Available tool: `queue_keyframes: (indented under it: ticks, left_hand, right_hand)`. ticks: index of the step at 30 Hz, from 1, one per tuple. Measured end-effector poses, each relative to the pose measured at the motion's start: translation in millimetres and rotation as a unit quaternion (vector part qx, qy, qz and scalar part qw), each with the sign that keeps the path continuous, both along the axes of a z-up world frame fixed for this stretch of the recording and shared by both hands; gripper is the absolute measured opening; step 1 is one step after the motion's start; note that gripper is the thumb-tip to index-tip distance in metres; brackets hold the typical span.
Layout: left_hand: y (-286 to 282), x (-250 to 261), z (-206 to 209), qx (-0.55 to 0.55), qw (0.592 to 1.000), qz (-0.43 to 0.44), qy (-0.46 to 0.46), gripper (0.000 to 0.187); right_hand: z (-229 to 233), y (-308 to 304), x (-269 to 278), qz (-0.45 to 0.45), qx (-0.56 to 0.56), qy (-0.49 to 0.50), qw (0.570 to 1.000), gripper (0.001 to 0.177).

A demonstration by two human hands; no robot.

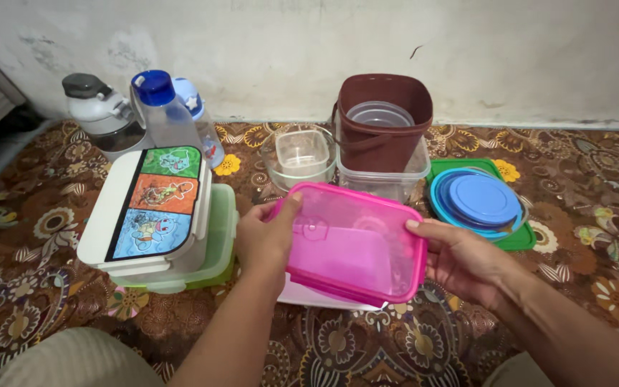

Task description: The person opens and closes several plastic containers and water bottles, then stacks them on a patterned floor. They handle a pink container, a white compartmentalized container, a green container, and multiple water bottles, arranging them into neat stacks.

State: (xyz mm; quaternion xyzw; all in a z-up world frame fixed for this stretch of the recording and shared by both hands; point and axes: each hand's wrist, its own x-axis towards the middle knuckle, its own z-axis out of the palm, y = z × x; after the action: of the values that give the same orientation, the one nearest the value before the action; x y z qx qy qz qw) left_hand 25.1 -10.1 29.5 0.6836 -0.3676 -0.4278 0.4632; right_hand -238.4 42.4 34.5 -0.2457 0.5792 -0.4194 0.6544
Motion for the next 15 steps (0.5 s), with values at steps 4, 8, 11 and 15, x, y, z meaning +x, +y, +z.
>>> queue_keyframes:
  ticks: [4, 8, 11, 15]
  left_hand:
    - [-0.5, 0.0, 1.5, 0.000, 0.998, 0.002, 0.062, 0.046]
    - [1.3, -6.1, 10.3, -0.012, 0.993, -0.001, 0.119, 0.054]
    - [5.4, -17.3, 19.7, -0.011, 0.993, -0.022, 0.119, 0.058]
    - [11.0, -43.9, 32.8, -0.037, 0.992, -0.025, 0.117, 0.068]
  right_hand:
    - [3.4, 2.5, -4.0, -0.009, -0.019, -0.029, 0.999, 0.023]
    - [9.1, 4.7, -11.1, -0.039, -0.040, -0.046, 0.997, 0.019]
    - [12.9, 9.5, -21.4, -0.060, -0.038, -0.035, 0.997, 0.019]
    - [14.8, 21.3, -43.3, -0.093, -0.069, -0.075, 0.991, 0.019]
